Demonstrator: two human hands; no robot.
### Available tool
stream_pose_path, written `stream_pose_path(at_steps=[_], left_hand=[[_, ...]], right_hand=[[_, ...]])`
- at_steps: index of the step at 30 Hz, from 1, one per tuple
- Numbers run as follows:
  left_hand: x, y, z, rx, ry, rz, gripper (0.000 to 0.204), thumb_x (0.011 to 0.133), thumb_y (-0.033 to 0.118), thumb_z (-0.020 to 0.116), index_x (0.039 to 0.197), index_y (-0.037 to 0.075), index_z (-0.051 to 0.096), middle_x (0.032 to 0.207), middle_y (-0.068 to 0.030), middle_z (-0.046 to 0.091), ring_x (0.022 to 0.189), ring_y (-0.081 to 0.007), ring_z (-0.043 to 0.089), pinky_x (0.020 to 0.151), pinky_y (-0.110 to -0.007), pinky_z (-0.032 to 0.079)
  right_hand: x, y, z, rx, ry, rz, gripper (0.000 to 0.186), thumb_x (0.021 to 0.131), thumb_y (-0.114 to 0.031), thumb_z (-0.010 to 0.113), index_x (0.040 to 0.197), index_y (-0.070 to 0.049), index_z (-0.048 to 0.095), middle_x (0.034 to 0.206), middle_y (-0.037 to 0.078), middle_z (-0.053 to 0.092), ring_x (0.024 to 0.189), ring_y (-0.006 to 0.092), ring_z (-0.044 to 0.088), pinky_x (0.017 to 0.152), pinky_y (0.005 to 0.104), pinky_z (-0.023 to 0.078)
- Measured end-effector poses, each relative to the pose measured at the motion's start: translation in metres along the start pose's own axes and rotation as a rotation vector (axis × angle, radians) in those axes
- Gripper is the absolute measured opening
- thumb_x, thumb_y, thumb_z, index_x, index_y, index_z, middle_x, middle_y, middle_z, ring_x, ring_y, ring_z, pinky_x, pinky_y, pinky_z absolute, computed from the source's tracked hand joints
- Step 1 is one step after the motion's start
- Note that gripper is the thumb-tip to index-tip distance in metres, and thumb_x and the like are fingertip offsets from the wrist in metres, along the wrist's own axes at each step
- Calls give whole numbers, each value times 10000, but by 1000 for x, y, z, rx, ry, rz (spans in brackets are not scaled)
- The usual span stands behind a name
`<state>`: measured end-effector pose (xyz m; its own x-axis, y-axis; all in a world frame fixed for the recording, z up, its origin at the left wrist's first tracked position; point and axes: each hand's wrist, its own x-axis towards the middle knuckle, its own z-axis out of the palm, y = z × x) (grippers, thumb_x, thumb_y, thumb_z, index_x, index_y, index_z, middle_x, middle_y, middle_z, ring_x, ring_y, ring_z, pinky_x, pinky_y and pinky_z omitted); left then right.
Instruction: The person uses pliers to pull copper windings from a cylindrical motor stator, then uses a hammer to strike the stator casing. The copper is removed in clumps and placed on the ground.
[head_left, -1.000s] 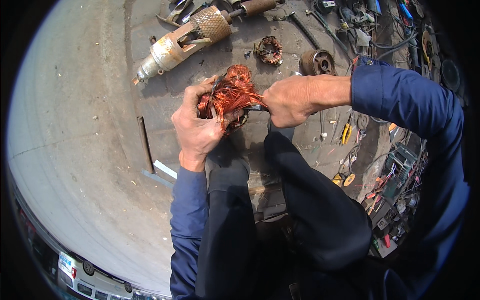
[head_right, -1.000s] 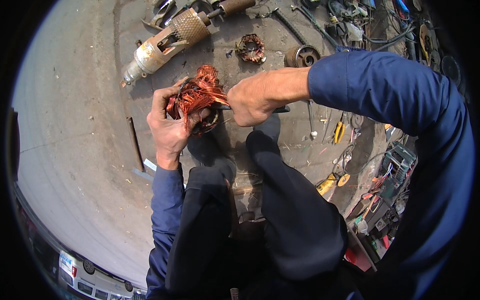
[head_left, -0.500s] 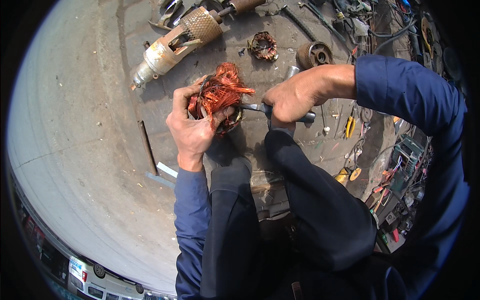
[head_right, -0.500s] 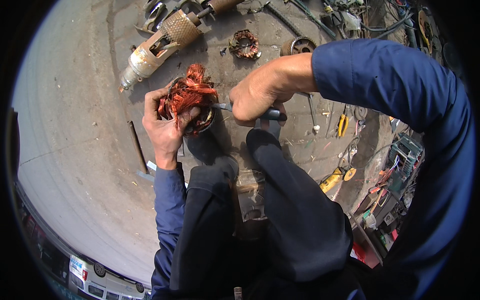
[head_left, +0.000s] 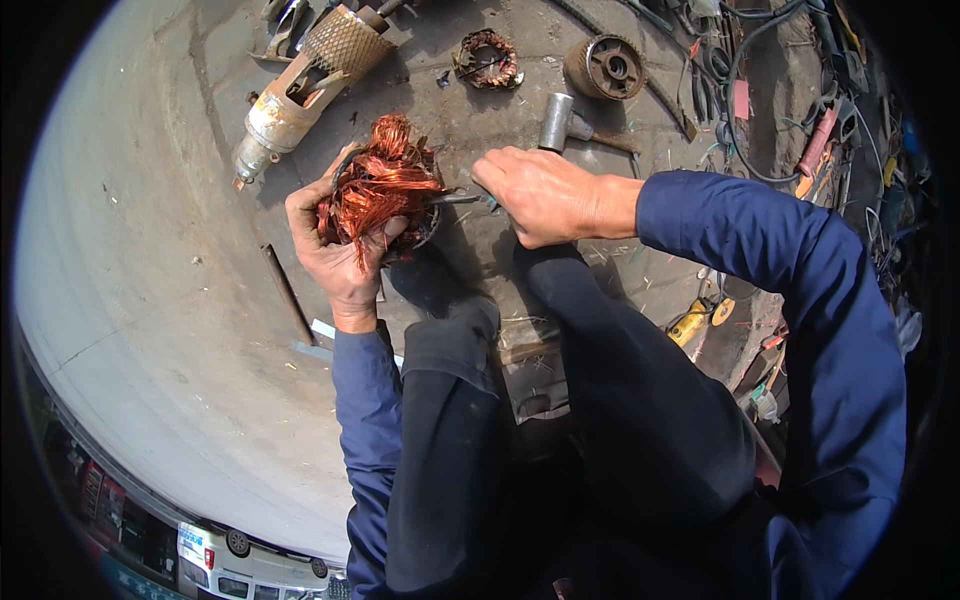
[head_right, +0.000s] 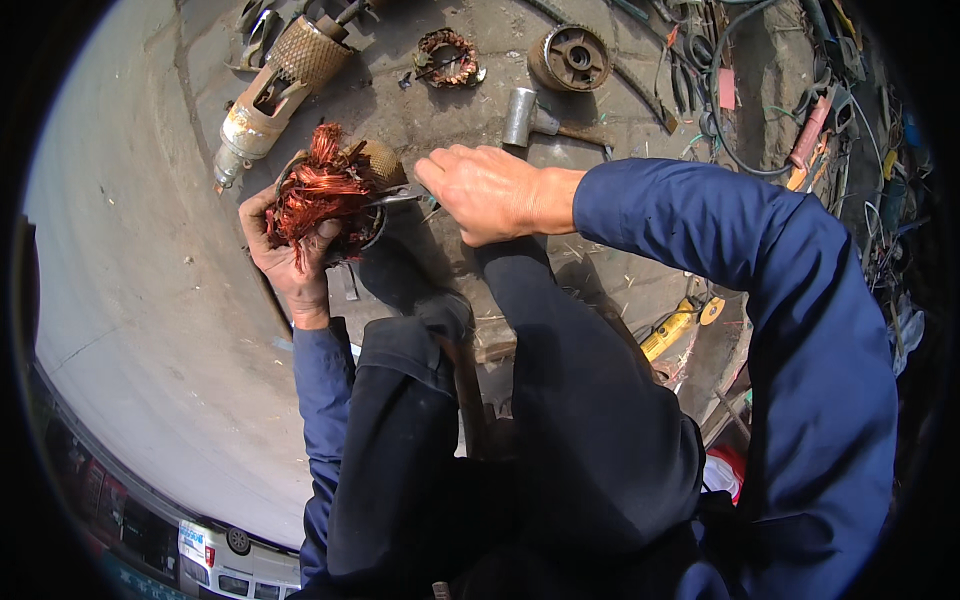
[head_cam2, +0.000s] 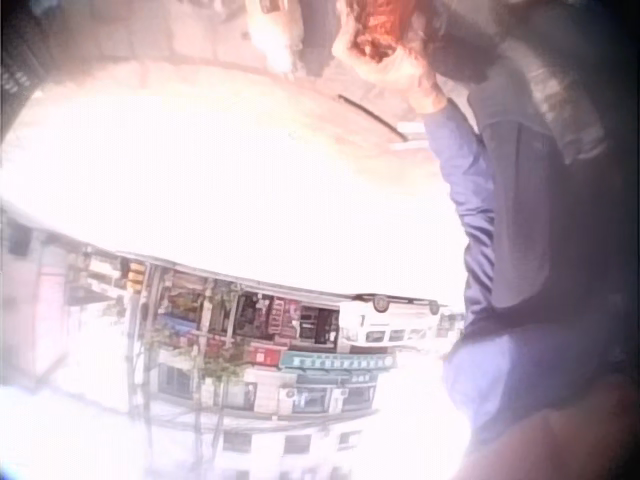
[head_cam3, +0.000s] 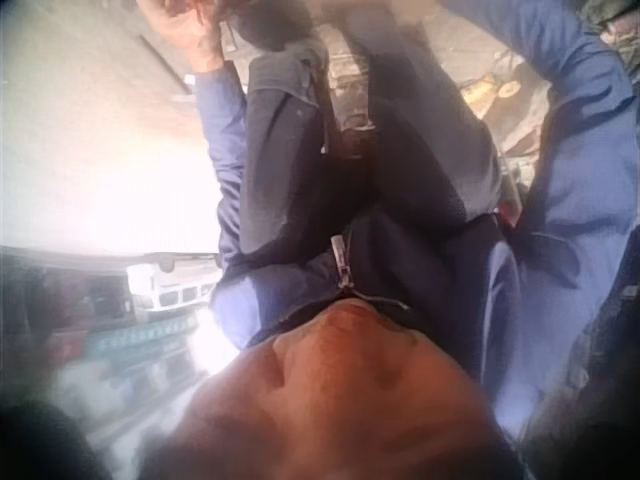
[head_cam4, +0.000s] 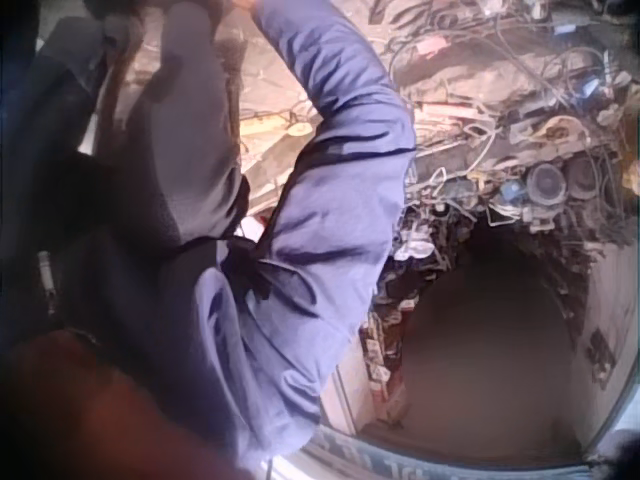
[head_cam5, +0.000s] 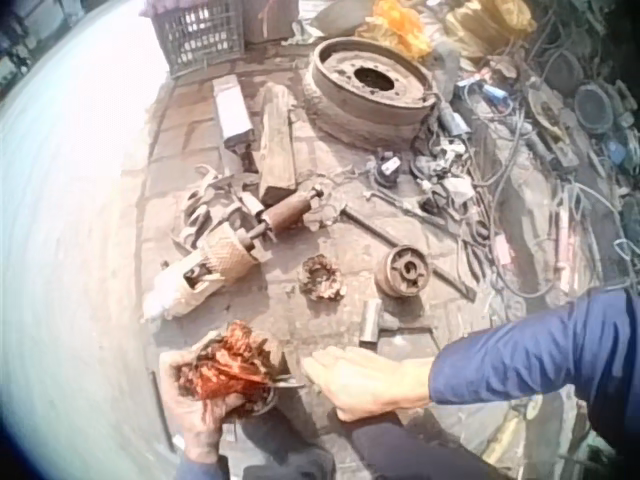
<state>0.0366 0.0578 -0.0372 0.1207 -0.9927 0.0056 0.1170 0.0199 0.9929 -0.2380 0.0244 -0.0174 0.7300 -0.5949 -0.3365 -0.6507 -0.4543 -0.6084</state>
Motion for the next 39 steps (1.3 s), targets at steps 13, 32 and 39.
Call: stream_pose_path(at_steps=[13, 32, 39], left_hand=[[-13, 38, 11, 337, -15, -67, 1144, 753, 350, 1035, 1599, 58, 323, 1636, -253, 463, 1482, -350, 514, 1247, -473, 455], [-13, 25, 1, 397, 208, -99, 768, 765, 168, 1040, 1353, 8, 572, 1299, -106, 683, 1172, -226, 686, 1080, -373, 546], [-11, 17, -6, 403, 210, -61, 708, 759, 297, 1055, 1245, 45, 606, 1170, -50, 699, 1065, -182, 658, 1028, -341, 527]], right_hand=[[-5, -3, 28, 2, 265, -37, 407, 760, -70, 781, 1120, -5, 602, 1052, 148, 618, 998, 325, 634, 840, 424, 495], [-27, -17, -40, 726, -350, 307, 306, 891, -101, 577, 1079, 126, 659, 942, 305, 716, 843, 381, 721, 772, 480, 530], [-11, -10, -48, 1416, -689, 448, 372, 911, -104, 607, 1195, 137, 609, 1068, 209, 770, 708, 216, 737, 554, 329, 489]])
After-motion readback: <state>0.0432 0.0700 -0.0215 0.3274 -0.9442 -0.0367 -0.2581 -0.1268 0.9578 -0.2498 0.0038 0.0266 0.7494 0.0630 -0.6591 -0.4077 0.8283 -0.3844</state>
